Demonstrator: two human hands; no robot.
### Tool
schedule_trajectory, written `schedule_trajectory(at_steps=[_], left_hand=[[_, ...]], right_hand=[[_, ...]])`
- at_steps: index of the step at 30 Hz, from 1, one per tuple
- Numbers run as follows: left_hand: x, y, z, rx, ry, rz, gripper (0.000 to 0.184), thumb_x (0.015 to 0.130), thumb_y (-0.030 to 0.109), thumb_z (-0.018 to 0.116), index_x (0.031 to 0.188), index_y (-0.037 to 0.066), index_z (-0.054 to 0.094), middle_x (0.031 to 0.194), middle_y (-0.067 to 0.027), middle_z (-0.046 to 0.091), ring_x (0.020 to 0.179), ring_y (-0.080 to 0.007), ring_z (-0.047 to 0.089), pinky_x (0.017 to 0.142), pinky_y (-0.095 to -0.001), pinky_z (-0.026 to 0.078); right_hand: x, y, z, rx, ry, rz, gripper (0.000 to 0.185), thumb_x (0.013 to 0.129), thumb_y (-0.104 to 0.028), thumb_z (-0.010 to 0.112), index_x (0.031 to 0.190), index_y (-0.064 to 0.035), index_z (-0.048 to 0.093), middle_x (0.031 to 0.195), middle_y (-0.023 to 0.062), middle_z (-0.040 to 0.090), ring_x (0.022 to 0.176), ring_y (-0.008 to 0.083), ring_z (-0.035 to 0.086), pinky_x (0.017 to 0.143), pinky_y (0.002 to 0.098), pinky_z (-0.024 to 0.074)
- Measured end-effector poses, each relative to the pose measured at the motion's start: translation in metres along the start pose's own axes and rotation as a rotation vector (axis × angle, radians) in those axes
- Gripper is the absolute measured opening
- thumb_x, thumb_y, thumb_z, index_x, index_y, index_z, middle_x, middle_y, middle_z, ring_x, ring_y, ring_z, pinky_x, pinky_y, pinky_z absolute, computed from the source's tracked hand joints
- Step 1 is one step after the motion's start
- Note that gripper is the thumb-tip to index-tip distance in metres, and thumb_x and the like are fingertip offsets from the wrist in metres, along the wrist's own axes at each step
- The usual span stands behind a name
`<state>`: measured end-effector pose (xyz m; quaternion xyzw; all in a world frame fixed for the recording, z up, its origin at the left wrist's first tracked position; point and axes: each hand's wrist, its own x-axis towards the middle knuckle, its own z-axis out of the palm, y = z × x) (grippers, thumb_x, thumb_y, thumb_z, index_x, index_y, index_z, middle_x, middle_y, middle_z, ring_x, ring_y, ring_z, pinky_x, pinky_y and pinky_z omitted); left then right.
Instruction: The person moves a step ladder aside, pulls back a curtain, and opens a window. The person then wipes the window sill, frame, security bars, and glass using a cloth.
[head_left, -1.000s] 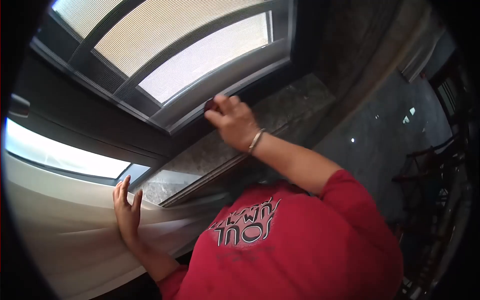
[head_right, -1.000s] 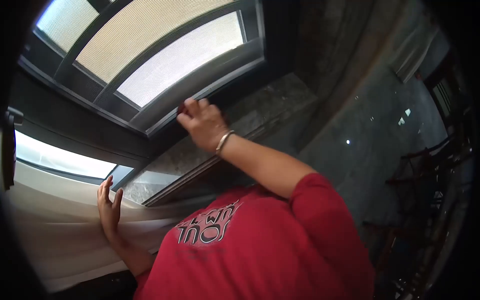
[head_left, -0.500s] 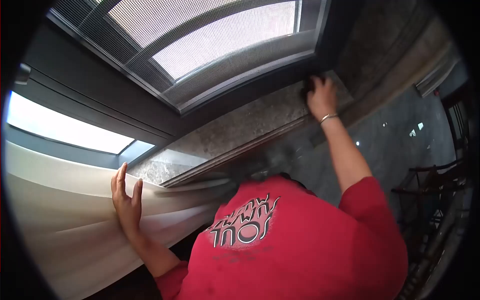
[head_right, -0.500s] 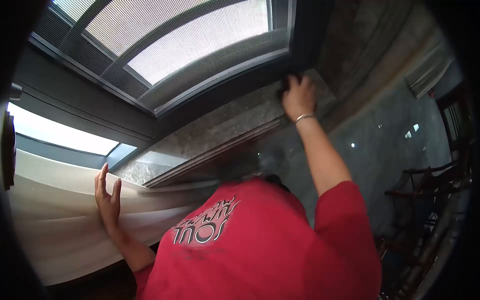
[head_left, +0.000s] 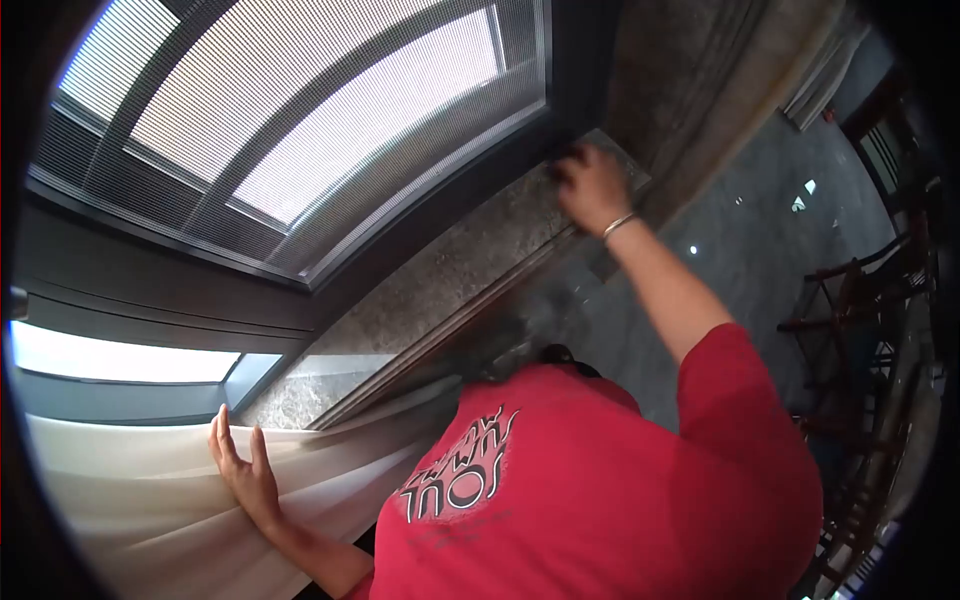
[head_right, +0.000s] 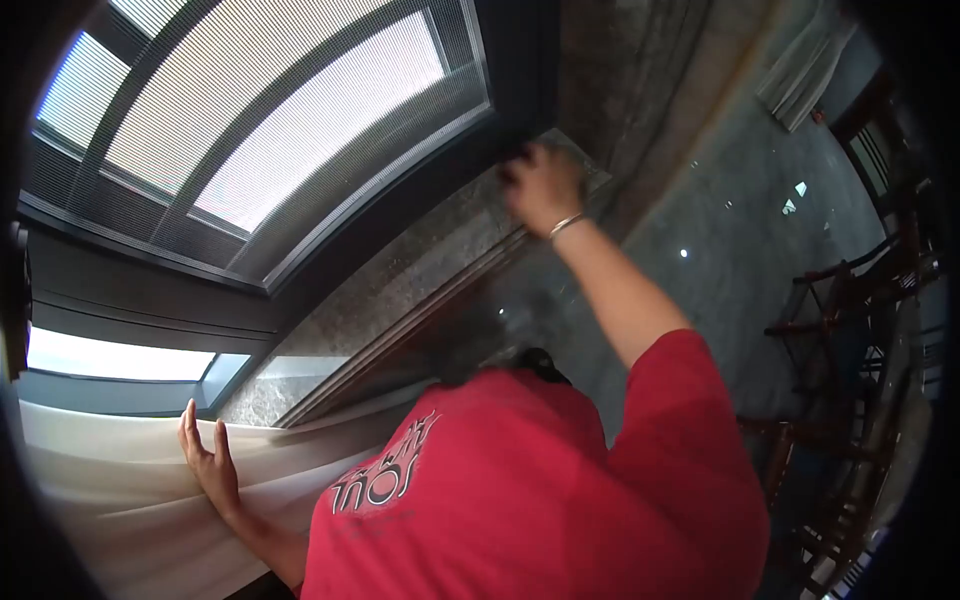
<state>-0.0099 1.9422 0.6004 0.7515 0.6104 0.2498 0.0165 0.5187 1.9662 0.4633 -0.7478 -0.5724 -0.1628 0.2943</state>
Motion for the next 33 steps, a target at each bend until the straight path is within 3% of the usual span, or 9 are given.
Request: schedule_trajectory(at_steps=[4,6,12,16,21,23,24,29,33], left_hand=[[-0.007,-0.006,-0.003,0.051,0.015,0.006,0.042,0.087,0.011,0.056,0.128,0.007,0.047,0.127,-0.0146,0.046,0.119,-0.0284,0.043,0.1,-0.0376,0.032],[-0.01,-0.01,-0.007,0.067,0.005,0.005,0.041,0.088,0.011,0.055,0.128,0.006,0.047,0.127,-0.0144,0.046,0.119,-0.0279,0.043,0.1,-0.0373,0.032],[-0.002,-0.028,-0.024,0.105,0.0,-0.002,0.043,0.089,0.013,0.054,0.13,0.005,0.044,0.128,-0.0144,0.046,0.12,-0.0269,0.042,0.102,-0.0372,0.03],[0.004,-0.033,-0.027,0.108,-0.004,-0.001,0.041,0.088,0.012,0.057,0.127,0.005,0.048,0.126,-0.0162,0.046,0.119,-0.0292,0.043,0.1,-0.0374,0.031],[0.019,-0.042,-0.031,0.106,-0.021,0.031,0.041,0.09,0.017,0.056,0.128,0.005,0.047,0.125,-0.0143,0.048,0.119,-0.0267,0.044,0.101,-0.0371,0.032],[0.023,-0.041,-0.031,0.092,-0.009,0.031,0.041,0.09,0.017,0.056,0.128,0.005,0.047,0.125,-0.0142,0.049,0.119,-0.0266,0.044,0.1,-0.037,0.032],[0.022,-0.041,-0.029,0.092,-0.01,0.037,0.041,0.089,0.017,0.056,0.128,0.006,0.047,0.125,-0.0143,0.049,0.118,-0.0268,0.044,0.1,-0.0367,0.032],[0.003,-0.026,-0.034,0.148,0.004,-0.019,0.041,0.089,0.017,0.056,0.128,0.008,0.048,0.125,-0.0153,0.048,0.119,-0.0293,0.043,0.099,-0.0367,0.033],[-0.017,-0.003,-0.04,0.215,0.007,-0.096,0.045,0.084,0.015,0.06,0.128,0.011,0.048,0.128,-0.0163,0.044,0.119,-0.0314,0.041,0.099,-0.0381,0.033]], right_hand=[[-0.034,0.071,-0.018,0.022,0.134,-0.131,0.033,0.073,-0.016,0.065,0.106,-0.0147,0.06,0.117,0.0149,0.048,0.105,0.0341,0.048,0.089,0.043,0.0419],[-0.057,0.087,-0.02,0.059,0.306,0.154,0.034,0.077,-0.016,0.064,0.111,-0.0125,0.058,0.119,0.0172,0.045,0.109,0.035,0.045,0.095,0.0419,0.0381],[-0.064,0.048,-0.005,0.122,0.412,0.443,0.034,0.081,-0.015,0.062,0.113,-0.0084,0.054,0.122,0.021,0.04,0.114,0.0367,0.041,0.098,0.0397,0.0352],[-0.092,-0.052,0.007,0.205,0.396,0.295,0.033,0.077,-0.006,0.063,0.109,-0.0083,0.053,0.118,0.0202,0.038,0.108,0.0377,0.043,0.093,0.043,0.0374],[-0.128,-0.161,0.01,0.456,0.25,-0.1,0.033,0.066,-0.006,0.07,0.096,-0.0184,0.06,0.106,0.009,0.044,0.095,0.0284,0.048,0.085,0.0394,0.0416],[-0.117,-0.138,0.009,0.575,0.199,-0.103,0.031,0.066,-0.006,0.069,0.094,-0.0169,0.061,0.106,0.0096,0.045,0.096,0.0279,0.048,0.084,0.0382,0.0425],[-0.103,-0.114,-0.001,0.428,0.25,-0.111,0.029,0.068,-0.004,0.067,0.094,-0.0147,0.06,0.105,0.0107,0.045,0.098,0.0289,0.048,0.085,0.0372,0.0426],[-0.061,0.038,-0.009,0.187,0.426,0.464,0.03,0.085,-0.018,0.058,0.114,-0.01,0.055,0.119,0.0188,0.042,0.111,0.0341,0.04,0.096,0.0394,0.0338],[-0.069,-0.006,-0.024,0.105,0.271,0.148,0.036,0.082,-0.015,0.063,0.116,-0.0108,0.055,0.122,0.0176,0.038,0.113,0.0339,0.04,0.096,0.0409,0.0343]])
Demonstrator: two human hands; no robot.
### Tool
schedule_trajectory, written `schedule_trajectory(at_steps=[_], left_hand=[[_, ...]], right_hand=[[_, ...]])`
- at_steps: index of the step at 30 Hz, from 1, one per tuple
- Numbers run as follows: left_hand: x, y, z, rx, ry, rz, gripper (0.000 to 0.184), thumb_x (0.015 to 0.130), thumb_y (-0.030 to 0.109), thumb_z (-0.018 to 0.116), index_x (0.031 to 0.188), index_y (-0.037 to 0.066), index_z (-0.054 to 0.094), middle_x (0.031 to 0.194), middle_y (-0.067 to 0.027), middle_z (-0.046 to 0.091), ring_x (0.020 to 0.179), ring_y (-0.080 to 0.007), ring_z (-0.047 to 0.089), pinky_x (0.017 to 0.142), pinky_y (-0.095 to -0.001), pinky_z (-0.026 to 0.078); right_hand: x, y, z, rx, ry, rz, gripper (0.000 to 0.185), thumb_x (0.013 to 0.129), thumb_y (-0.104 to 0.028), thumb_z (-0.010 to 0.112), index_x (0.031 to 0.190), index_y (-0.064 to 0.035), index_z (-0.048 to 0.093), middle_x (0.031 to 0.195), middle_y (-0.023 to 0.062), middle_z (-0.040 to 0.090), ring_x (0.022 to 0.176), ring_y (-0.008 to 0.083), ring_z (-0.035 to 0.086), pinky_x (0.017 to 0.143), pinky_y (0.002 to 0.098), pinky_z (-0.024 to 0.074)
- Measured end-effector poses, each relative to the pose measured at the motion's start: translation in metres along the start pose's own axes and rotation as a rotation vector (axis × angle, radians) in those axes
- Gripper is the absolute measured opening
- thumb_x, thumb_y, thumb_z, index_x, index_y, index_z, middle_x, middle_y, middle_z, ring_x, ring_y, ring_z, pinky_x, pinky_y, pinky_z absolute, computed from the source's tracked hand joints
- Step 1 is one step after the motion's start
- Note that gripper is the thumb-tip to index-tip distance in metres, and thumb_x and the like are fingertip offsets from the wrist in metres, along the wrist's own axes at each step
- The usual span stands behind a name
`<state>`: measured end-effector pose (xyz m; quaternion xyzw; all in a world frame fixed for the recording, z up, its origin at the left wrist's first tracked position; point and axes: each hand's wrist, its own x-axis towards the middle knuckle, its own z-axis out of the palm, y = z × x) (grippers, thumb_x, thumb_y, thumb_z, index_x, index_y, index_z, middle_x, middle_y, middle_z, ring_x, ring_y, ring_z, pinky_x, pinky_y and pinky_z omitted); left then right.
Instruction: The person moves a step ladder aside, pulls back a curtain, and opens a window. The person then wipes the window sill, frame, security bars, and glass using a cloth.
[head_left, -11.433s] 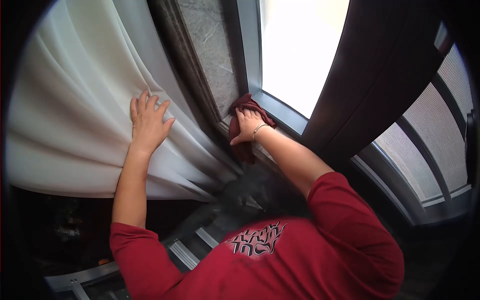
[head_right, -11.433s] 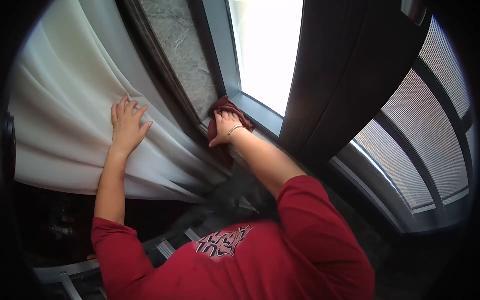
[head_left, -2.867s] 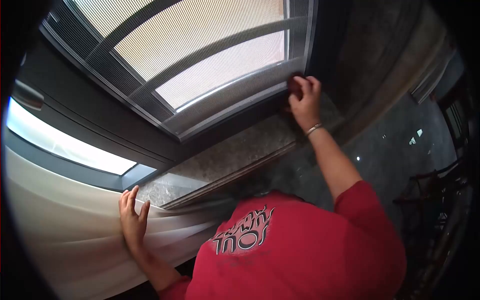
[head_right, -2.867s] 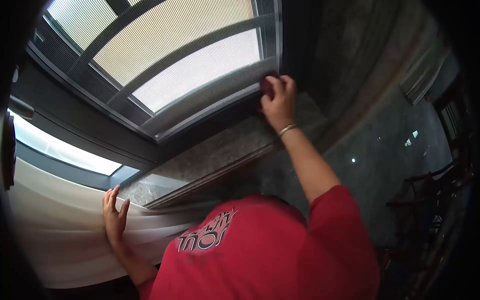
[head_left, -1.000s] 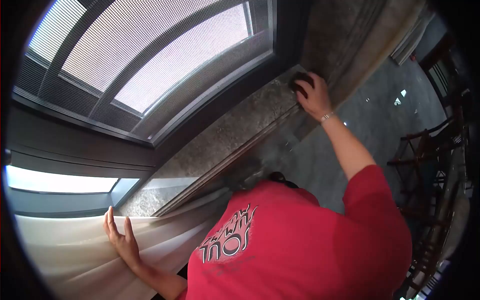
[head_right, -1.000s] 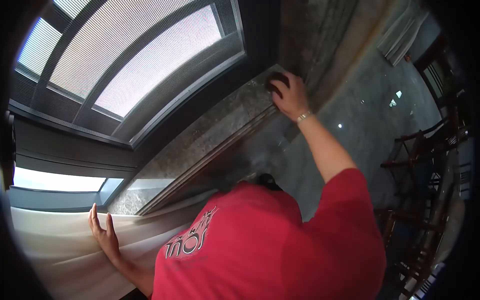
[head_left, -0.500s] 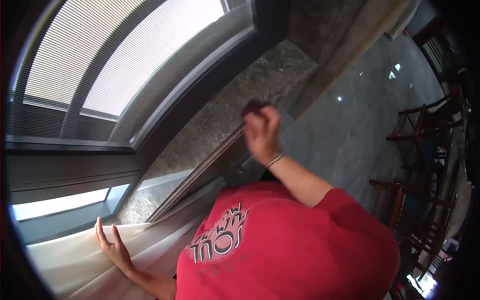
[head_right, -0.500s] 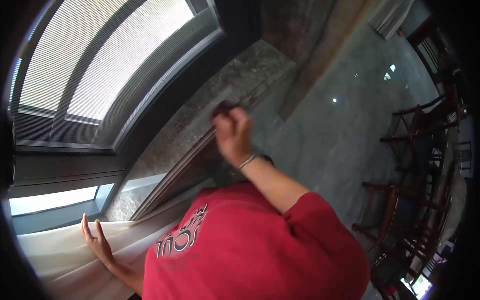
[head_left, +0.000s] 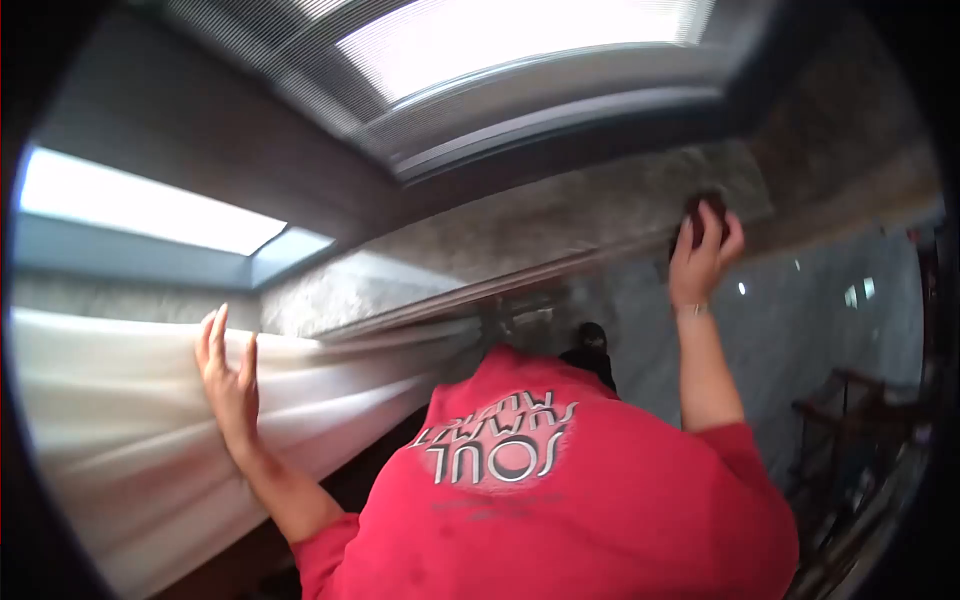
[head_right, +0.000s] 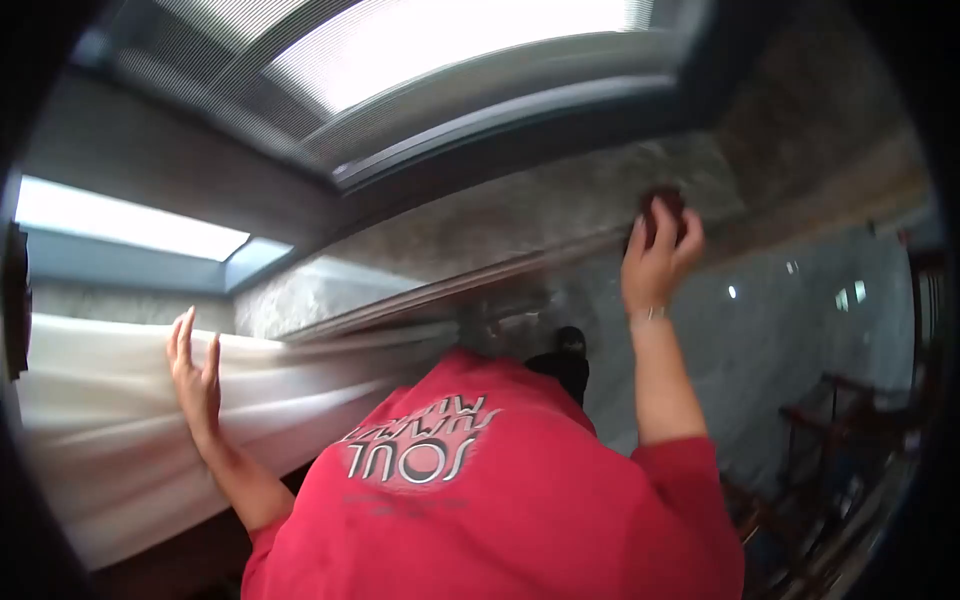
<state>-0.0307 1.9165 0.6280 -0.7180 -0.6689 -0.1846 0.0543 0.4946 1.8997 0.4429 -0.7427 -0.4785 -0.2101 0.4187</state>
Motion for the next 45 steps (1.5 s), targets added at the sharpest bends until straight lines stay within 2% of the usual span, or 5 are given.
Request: schedule_trajectory(at_steps=[9,15,27,37,45], left_hand=[[-0.04,0.026,-0.021,0.051,0.074,-0.152,0.05,0.079,0.011,0.066,0.126,0.01,0.05,0.127,-0.0143,0.045,0.118,-0.0288,0.043,0.098,-0.036,0.035],[-0.056,0.043,-0.035,0.013,0.122,-0.211,0.05,0.076,0.013,0.069,0.123,0.011,0.053,0.123,-0.0141,0.047,0.111,-0.0298,0.048,0.091,-0.0362,0.042],[-0.076,0.057,-0.034,0.093,0.1,-0.188,0.057,0.071,0.01,0.071,0.125,0.012,0.05,0.123,-0.0166,0.046,0.112,-0.0329,0.047,0.092,-0.0376,0.041],[-0.072,0.067,-0.012,0.136,0.23,-0.156,0.055,0.071,0.02,0.072,0.121,0.011,0.052,0.117,-0.0161,0.049,0.108,-0.0342,0.049,0.092,-0.0397,0.041],[-0.06,0.043,0.055,0.189,0.265,-0.133,0.053,0.072,0.024,0.072,0.119,0.01,0.052,0.114,-0.0147,0.049,0.105,-0.0311,0.051,0.09,-0.0392,0.043]], right_hand=[[-0.056,-0.129,0.012,0.404,-0.308,-0.52,0.04,0.068,-0.002,0.069,0.103,-0.0191,0.063,0.118,0.0094,0.041,0.106,0.0331,0.041,0.092,0.0413,0.038],[-0.068,-0.178,0.047,0.592,-0.504,-0.98,0.037,0.07,-0.009,0.06,0.104,-0.0221,0.063,0.12,0.0053,0.043,0.105,0.0295,0.042,0.085,0.0395,0.0375],[-0.12,-0.359,0.106,0.619,-0.506,-1.46,0.019,0.074,-0.02,0.05,0.087,-0.0127,0.062,0.108,0.0112,0.047,0.092,0.0286,0.044,0.074,0.0365,0.0373],[-0.116,-0.343,0.141,0.571,-0.459,-1.571,0.019,0.077,-0.024,0.05,0.083,-0.0165,0.067,0.103,0.008,0.051,0.091,0.0276,0.046,0.07,0.0368,0.0408],[-0.08,-0.292,0.173,0.556,-0.669,-1.626,0.016,0.078,-0.021,0.052,0.089,-0.0156,0.063,0.105,0.0092,0.048,0.097,0.0283,0.05,0.073,0.0384,0.0449]])
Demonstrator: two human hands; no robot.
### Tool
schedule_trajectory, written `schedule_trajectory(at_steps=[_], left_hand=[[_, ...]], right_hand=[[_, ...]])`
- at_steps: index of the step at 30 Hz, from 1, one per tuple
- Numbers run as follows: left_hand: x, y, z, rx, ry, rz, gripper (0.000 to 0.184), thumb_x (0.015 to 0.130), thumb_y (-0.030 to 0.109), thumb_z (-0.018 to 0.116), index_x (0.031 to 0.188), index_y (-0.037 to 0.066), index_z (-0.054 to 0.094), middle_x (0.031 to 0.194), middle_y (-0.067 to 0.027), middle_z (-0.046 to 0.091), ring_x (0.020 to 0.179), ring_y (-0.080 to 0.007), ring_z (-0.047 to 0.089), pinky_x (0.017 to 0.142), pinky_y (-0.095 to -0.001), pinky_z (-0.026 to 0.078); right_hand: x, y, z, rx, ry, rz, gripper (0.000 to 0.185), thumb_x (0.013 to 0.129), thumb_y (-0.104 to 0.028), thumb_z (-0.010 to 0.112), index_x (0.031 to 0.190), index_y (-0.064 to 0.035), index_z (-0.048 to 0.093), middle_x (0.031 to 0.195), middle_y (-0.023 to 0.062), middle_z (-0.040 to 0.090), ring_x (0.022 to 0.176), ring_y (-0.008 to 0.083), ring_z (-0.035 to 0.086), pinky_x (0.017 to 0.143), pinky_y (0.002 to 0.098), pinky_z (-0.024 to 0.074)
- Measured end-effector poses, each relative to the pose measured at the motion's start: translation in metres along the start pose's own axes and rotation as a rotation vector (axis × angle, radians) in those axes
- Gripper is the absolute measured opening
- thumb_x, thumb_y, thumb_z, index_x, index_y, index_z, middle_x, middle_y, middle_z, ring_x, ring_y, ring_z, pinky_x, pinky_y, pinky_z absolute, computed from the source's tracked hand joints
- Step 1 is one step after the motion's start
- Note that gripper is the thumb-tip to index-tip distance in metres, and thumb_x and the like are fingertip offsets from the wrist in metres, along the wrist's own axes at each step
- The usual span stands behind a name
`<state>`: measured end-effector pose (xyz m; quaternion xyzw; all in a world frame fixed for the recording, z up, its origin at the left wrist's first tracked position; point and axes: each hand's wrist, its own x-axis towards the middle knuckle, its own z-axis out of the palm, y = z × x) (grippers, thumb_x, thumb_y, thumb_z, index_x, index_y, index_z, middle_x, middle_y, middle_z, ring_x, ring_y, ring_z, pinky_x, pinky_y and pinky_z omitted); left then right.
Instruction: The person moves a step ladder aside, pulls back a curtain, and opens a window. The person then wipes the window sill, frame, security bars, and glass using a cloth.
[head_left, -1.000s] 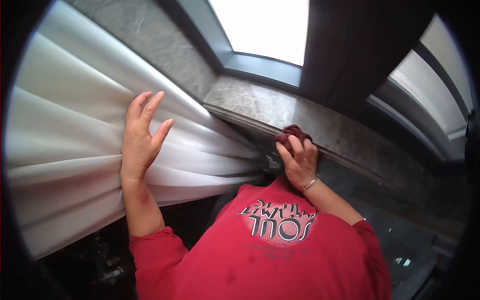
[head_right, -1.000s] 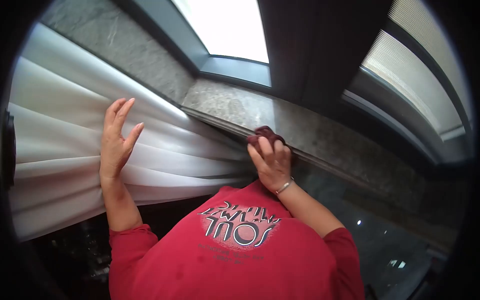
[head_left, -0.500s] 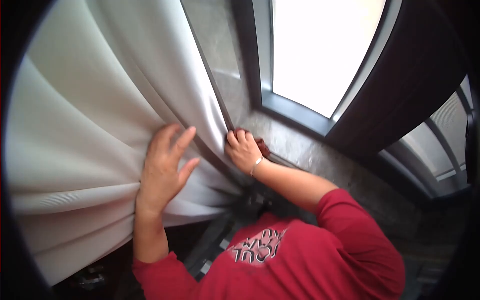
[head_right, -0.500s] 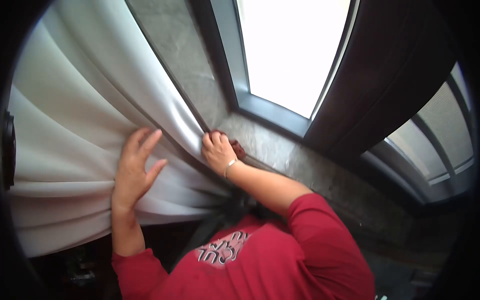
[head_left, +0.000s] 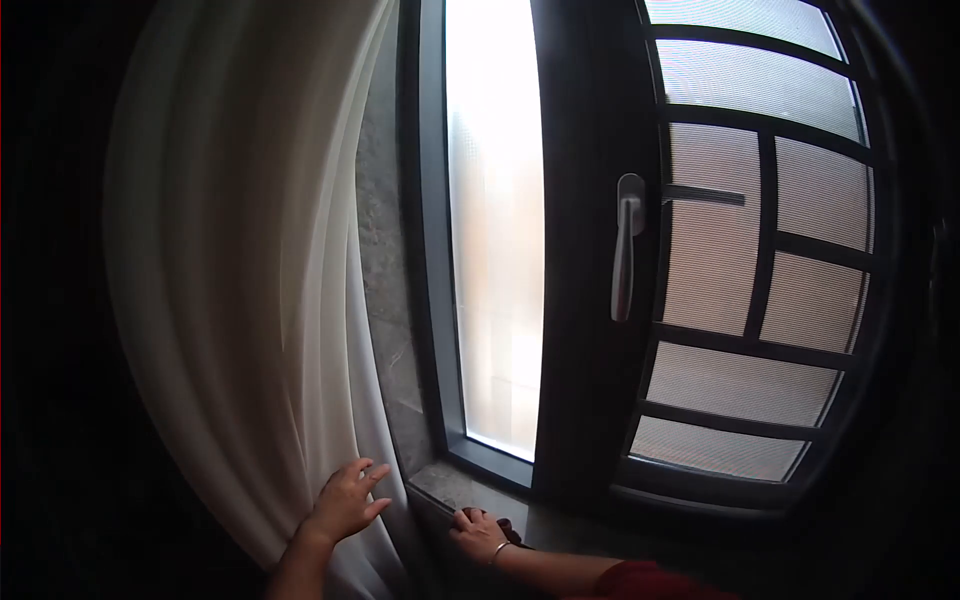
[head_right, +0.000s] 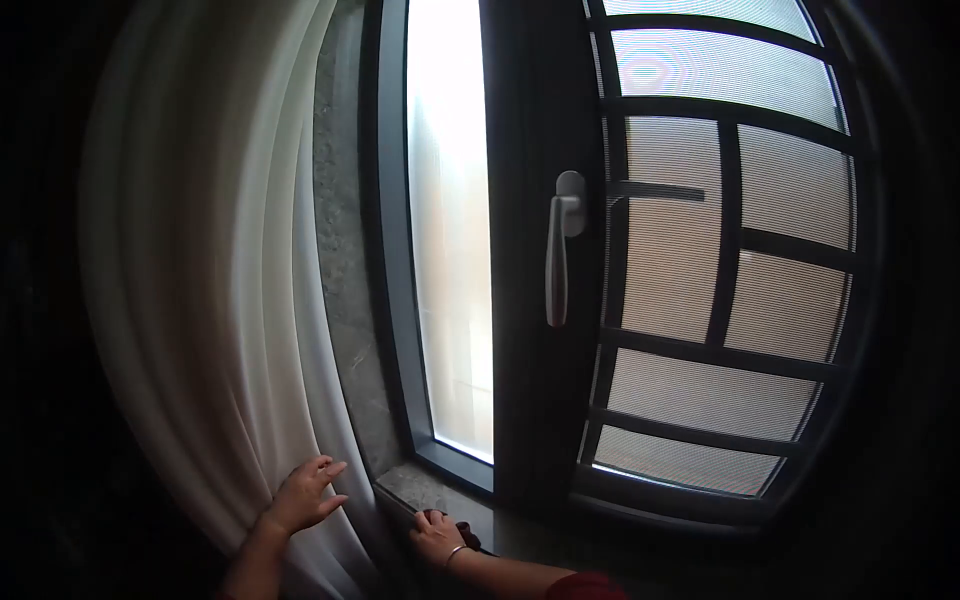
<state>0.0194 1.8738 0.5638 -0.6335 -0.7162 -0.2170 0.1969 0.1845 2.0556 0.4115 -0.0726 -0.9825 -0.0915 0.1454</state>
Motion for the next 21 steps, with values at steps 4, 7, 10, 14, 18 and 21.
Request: schedule_trajectory(at_steps=[4,7,10,14,18,21], left_hand=[[0.0,0.043,-0.008,-0.117,0.02,-0.095,0.056,0.071,0.024,0.073,0.121,0.01,0.051,0.119,-0.0137,0.047,0.105,-0.0308,0.052,0.09,-0.0371,0.044],[-0.004,0.079,0.004,-0.167,0.023,-0.126,0.056,0.073,0.024,0.073,0.122,0.01,0.051,0.12,-0.0131,0.047,0.107,-0.0309,0.052,0.091,-0.0365,0.044],[-0.009,0.121,0.006,-0.193,-0.003,-0.16,0.056,0.073,0.024,0.073,0.123,0.01,0.051,0.121,-0.0123,0.047,0.108,-0.0296,0.052,0.091,-0.0357,0.044],[-0.015,0.161,0.016,-0.255,-0.001,-0.162,0.057,0.074,0.023,0.072,0.124,0.011,0.05,0.124,-0.0128,0.046,0.11,-0.0299,0.051,0.092,-0.0354,0.044],[-0.02,0.199,0.009,-0.325,-0.049,-0.154,0.055,0.077,0.023,0.069,0.126,0.012,0.048,0.124,-0.0139,0.046,0.112,-0.0316,0.049,0.093,-0.037,0.043],[-0.025,0.227,-0.002,-0.386,-0.165,-0.176,0.056,0.077,0.023,0.068,0.128,0.015,0.046,0.124,-0.014,0.045,0.112,-0.0329,0.049,0.092,-0.0381,0.042]], right_hand=[[-0.069,0.01,-0.036,0.024,0.11,0.004,0.012,0.077,-0.019,0.053,0.085,-0.0136,0.06,0.104,0.0082,0.049,0.092,0.0275,0.051,0.072,0.0382,0.0458],[-0.137,0.016,-0.061,0.039,0.129,0.039,0.013,0.076,-0.017,0.053,0.087,-0.0145,0.059,0.107,0.008,0.048,0.092,0.0278,0.051,0.073,0.0395,0.0459],[-0.208,0.018,-0.107,0.069,0.025,0.124,0.02,0.075,-0.017,0.055,0.094,-0.0165,0.06,0.111,0.0077,0.048,0.092,0.0281,0.051,0.074,0.0394,0.046],[-0.286,0.029,-0.134,0.098,0.03,0.132,0.024,0.072,-0.016,0.056,0.096,-0.019,0.062,0.111,0.0073,0.049,0.09,0.0281,0.051,0.076,0.0378,0.0463],[-0.336,0.035,-0.154,0.109,0.125,0.256,0.018,0.073,-0.013,0.054,0.087,-0.0179,0.065,0.108,0.0083,0.051,0.088,0.0285,0.051,0.076,0.0373,0.0455],[-0.368,0.032,-0.17,0.136,0.16,0.327,0.018,0.07,-0.011,0.056,0.084,-0.0185,0.064,0.106,0.0078,0.051,0.087,0.0284,0.051,0.075,0.038,0.0456]])
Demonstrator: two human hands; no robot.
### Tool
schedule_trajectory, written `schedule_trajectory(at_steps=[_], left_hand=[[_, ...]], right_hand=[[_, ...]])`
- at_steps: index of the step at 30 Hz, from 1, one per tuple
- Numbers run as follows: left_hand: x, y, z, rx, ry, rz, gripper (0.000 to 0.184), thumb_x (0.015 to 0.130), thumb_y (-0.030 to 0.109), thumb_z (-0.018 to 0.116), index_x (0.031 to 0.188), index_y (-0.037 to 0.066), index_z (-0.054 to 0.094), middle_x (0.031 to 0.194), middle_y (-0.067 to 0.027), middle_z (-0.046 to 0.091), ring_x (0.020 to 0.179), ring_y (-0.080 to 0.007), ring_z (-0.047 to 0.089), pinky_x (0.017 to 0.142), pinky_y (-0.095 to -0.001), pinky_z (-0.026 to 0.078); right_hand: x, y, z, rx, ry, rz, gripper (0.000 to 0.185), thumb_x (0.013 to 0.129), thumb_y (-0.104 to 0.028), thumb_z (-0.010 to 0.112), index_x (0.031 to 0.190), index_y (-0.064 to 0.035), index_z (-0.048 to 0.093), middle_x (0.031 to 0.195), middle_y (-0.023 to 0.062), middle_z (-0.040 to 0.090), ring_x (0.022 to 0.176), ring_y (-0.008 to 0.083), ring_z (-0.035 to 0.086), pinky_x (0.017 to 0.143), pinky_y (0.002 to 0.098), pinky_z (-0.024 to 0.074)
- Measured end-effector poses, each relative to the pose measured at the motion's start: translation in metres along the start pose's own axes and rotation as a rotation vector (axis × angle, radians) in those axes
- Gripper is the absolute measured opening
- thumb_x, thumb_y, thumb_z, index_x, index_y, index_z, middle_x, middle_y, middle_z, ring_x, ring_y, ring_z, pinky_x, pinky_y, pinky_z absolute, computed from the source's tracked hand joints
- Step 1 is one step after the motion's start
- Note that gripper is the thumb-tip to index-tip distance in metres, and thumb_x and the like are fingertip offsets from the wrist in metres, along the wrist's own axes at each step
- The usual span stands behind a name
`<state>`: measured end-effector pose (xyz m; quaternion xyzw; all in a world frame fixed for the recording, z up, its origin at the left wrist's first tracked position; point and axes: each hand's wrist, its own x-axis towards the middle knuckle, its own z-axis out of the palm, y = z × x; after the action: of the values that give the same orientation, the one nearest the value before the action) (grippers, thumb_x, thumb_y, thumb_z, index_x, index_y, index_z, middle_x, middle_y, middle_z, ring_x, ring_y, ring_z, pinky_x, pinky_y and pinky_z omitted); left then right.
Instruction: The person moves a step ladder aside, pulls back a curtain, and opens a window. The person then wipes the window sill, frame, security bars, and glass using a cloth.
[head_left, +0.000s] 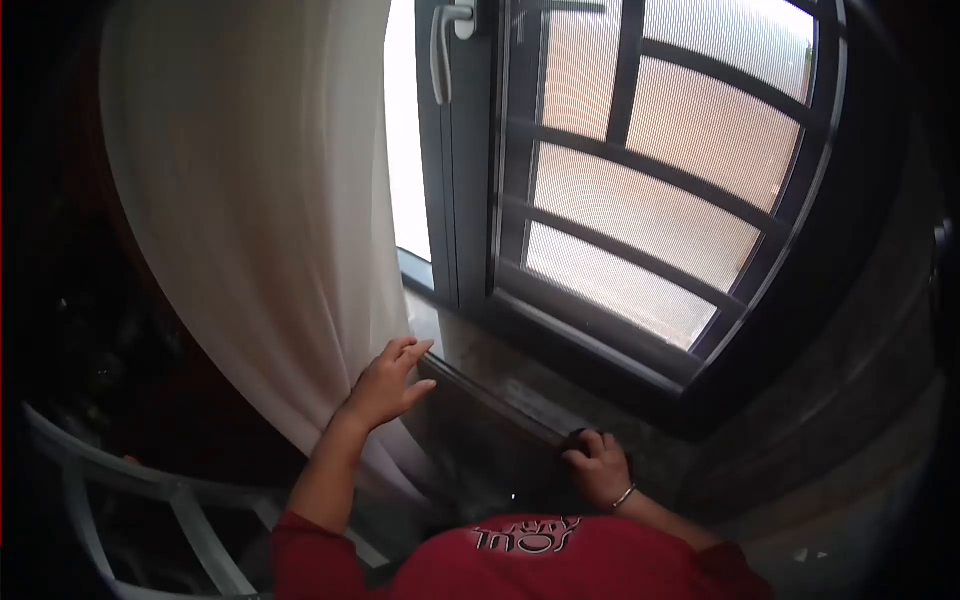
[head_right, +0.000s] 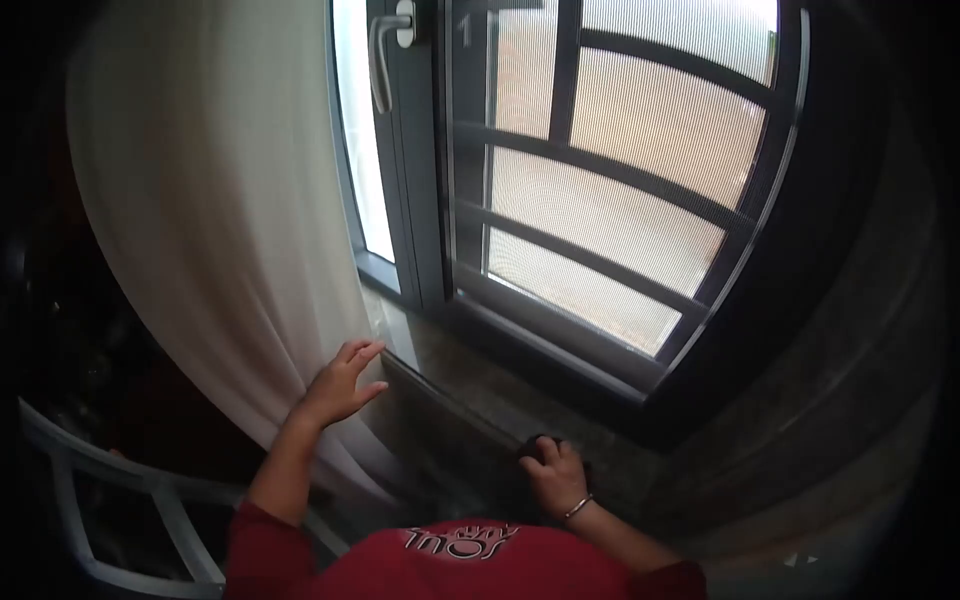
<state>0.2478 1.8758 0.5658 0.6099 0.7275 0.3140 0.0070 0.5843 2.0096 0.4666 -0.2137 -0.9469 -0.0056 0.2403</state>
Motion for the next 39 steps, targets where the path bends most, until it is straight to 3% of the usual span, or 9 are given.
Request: schedule_trajectory(at_steps=[9,11,18,21,23,29,39], left_hand=[[-0.03,0.044,-0.001,-0.04,-0.118,-0.019,0.055,0.079,0.024,0.066,0.129,0.015,0.045,0.123,-0.013,0.045,0.109,-0.0326,0.05,0.089,-0.0378,0.044],[-0.035,0.049,0.001,-0.043,-0.077,0.072,0.054,0.078,0.022,0.066,0.127,0.014,0.046,0.121,-0.0115,0.047,0.101,-0.0306,0.055,0.086,-0.038,0.046],[-0.054,0.064,0.013,-0.108,-0.176,0.026,0.056,0.079,0.022,0.066,0.129,0.014,0.044,0.124,-0.0133,0.045,0.108,-0.0325,0.05,0.089,-0.0371,0.044],[-0.056,0.059,0.012,-0.021,-0.141,0.02,0.057,0.079,0.021,0.066,0.13,0.014,0.043,0.125,-0.0134,0.045,0.108,-0.0319,0.051,0.09,-0.0362,0.044],[-0.057,0.053,0.009,-0.051,-0.102,0.002,0.059,0.078,0.017,0.066,0.131,0.014,0.042,0.124,-0.0127,0.046,0.106,-0.0294,0.052,0.089,-0.0352,0.044],[-0.071,0.045,0.009,-0.063,-0.128,-0.072,0.063,0.076,0.012,0.068,0.133,0.014,0.04,0.123,-0.011,0.047,0.103,-0.024,0.053,0.087,-0.0332,0.045],[-0.097,0.036,0.008,-0.183,-0.099,-0.174,0.069,0.077,0.011,0.067,0.137,0.011,0.034,0.131,-0.0125,0.043,0.107,-0.024,0.052,0.09,-0.034,0.044]], right_hand=[[-0.002,-0.005,-0.014,0.001,0.053,0.014,0.024,0.06,-0.006,0.064,0.081,-0.0178,0.065,0.103,0.0083,0.052,0.087,0.0293,0.051,0.073,0.0378,0.0458],[-0.002,-0.009,-0.015,-0.003,0.062,0.032,0.025,0.059,-0.006,0.064,0.081,-0.0177,0.064,0.104,0.0081,0.051,0.088,0.0293,0.051,0.073,0.0379,0.0457],[0.001,-0.007,-0.016,-0.007,0.062,0.059,0.029,0.056,-0.006,0.066,0.083,-0.0182,0.065,0.107,0.0075,0.049,0.09,0.0288,0.05,0.075,0.0381,0.0454],[0.002,-0.008,-0.014,-0.005,0.089,0.062,0.025,0.062,-0.008,0.063,0.084,-0.0194,0.064,0.109,0.0064,0.048,0.09,0.0281,0.049,0.072,0.0378,0.0434],[0.0,-0.011,-0.013,0.011,0.081,0.089,0.031,0.056,-0.006,0.067,0.084,-0.0185,0.065,0.109,0.0072,0.048,0.094,0.0293,0.048,0.077,0.0388,0.0444],[-0.002,-0.016,-0.008,0.026,0.107,0.118,0.031,0.057,-0.006,0.067,0.085,-0.0192,0.064,0.11,0.0071,0.047,0.097,0.0298,0.047,0.08,0.039,0.0436],[0.001,-0.017,-0.02,0.003,0.099,0.102,0.036,0.055,-0.003,0.068,0.088,-0.0189,0.064,0.109,0.0071,0.048,0.095,0.0289,0.049,0.08,0.0383,0.0445]])
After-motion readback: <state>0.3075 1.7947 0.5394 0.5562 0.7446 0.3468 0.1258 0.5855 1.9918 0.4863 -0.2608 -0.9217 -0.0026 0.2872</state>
